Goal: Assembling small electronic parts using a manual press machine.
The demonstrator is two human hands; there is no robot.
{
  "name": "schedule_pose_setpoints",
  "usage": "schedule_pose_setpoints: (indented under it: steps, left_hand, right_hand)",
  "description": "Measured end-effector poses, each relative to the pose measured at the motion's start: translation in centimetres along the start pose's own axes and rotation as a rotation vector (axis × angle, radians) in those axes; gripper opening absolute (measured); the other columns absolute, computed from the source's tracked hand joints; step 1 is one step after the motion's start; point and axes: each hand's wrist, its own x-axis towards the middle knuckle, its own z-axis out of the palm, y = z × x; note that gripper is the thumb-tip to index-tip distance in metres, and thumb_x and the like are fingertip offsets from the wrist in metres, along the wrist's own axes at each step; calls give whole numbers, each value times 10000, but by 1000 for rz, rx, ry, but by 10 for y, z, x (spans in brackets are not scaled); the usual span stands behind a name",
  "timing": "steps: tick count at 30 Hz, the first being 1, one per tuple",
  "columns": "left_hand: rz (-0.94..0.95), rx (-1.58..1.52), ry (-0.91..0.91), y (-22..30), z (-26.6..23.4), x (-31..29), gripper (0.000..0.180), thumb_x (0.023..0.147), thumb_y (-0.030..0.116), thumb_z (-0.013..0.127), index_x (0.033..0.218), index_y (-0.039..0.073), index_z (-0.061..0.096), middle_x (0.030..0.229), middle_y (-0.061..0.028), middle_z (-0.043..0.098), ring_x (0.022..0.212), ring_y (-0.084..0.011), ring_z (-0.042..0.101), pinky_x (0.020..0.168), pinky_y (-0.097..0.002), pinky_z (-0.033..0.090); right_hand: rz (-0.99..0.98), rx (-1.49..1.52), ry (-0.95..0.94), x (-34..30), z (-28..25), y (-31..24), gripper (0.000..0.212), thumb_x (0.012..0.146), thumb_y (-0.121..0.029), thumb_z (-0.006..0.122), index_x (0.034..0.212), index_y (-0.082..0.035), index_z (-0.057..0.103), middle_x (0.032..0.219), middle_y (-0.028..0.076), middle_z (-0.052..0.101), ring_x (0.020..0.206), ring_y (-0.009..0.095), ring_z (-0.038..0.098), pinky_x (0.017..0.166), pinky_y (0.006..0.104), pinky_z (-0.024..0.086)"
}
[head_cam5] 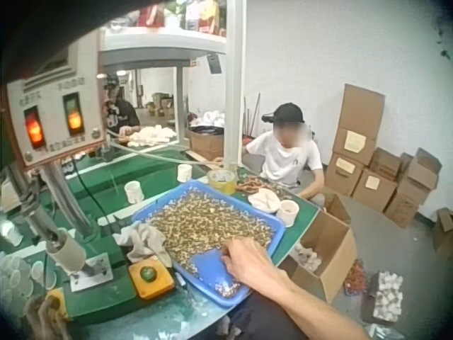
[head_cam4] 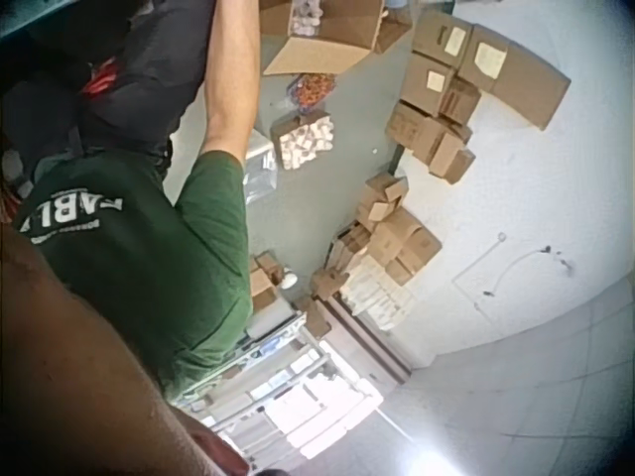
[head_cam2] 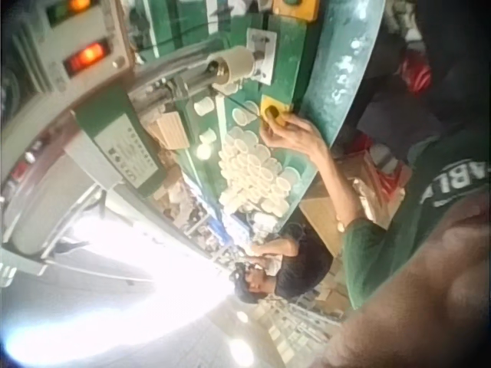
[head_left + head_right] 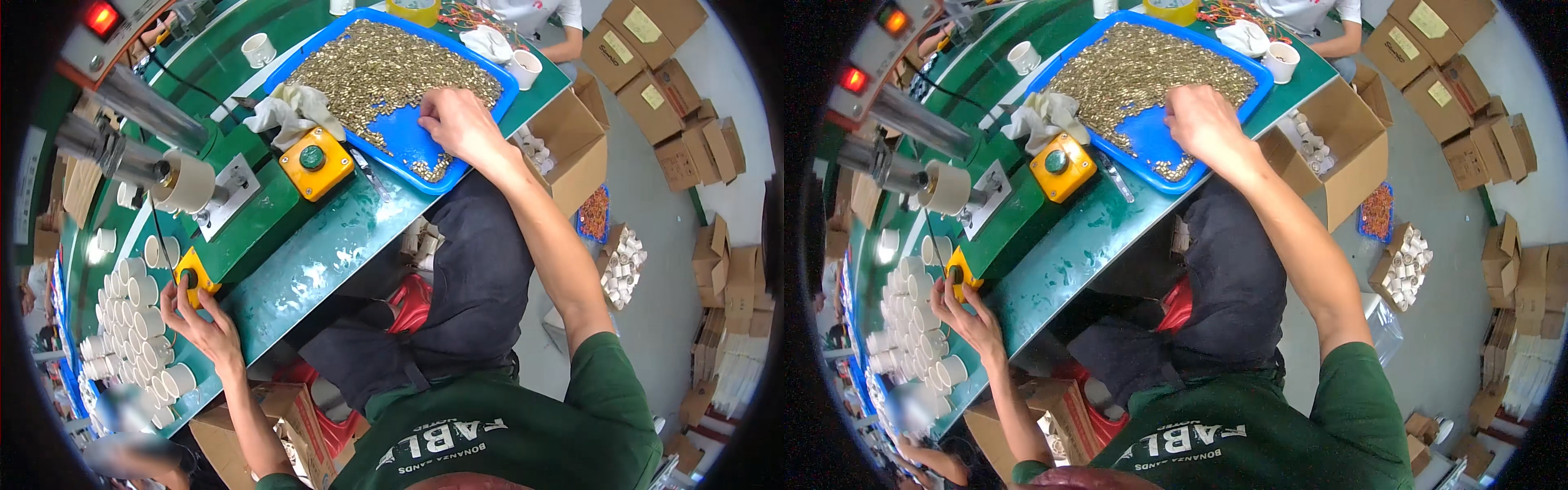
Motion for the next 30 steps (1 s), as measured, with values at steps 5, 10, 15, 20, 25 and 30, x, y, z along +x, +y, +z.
schedule_pose_setpoints:
  steps: [5, 10, 15, 20, 25, 30]
  left_hand:
    - [-31, -73, -10, 4, 0, 5, 316, 959, 60, 576, 1274, 45, 580, 1323, -198, 451, 1201, -346, 498, 1017, -413, 410]
    - [-42, -80, -32, 4, -3, 5, 341, 918, 29, 611, 1258, 44, 577, 1311, -199, 447, 1153, -343, 501, 980, -406, 430]
    - [-14, -49, -35, 3, -1, 2, 375, 884, -18, 626, 1250, 42, 574, 1304, -179, 448, 1121, -312, 518, 932, -380, 473]
    - [-44, -62, -27, 9, -4, 2, 375, 876, -10, 640, 1242, 46, 581, 1313, -180, 449, 1136, -319, 512, 945, -389, 467]
    - [-55, -85, -36, 8, -5, 3, 390, 861, 1, 658, 1241, 53, 582, 1316, -191, 461, 1166, -346, 494, 985, -416, 433]
    - [-37, -111, -8, 7, -5, 5, 419, 813, 55, 728, 1214, 61, 605, 1277, -171, 485, 1152, -337, 492, 976, -429, 403]
  right_hand:
    - [-111, -53, 32, -1, 1, 7, 123, 847, -100, 664, 900, 11, 648, 870, 214, 670, 873, 384, 652, 780, 466, 497]
    - [-120, 103, 31, 9, -14, -26, 107, 893, -89, 656, 921, 13, 641, 799, 135, 666, 727, 216, 645, 688, 344, 502]
    - [-399, 434, 16, 36, -36, -111, 153, 856, -150, 721, 912, -7, 715, 727, 89, 675, 637, 136, 597, 601, 282, 472]
    - [-612, 475, -80, 64, -39, -183, 166, 846, -160, 732, 915, -9, 732, 699, 68, 649, 612, 118, 549, 592, 272, 456]
    - [-725, 458, -246, 84, -25, -215, 172, 816, -149, 722, 907, -2, 733, 796, 111, 704, 713, 182, 672, 704, 301, 524]
    - [-723, 248, -325, 90, -27, -233, 265, 756, -189, 716, 913, 25, 723, 864, 122, 740, 760, 224, 706, 758, 312, 538]
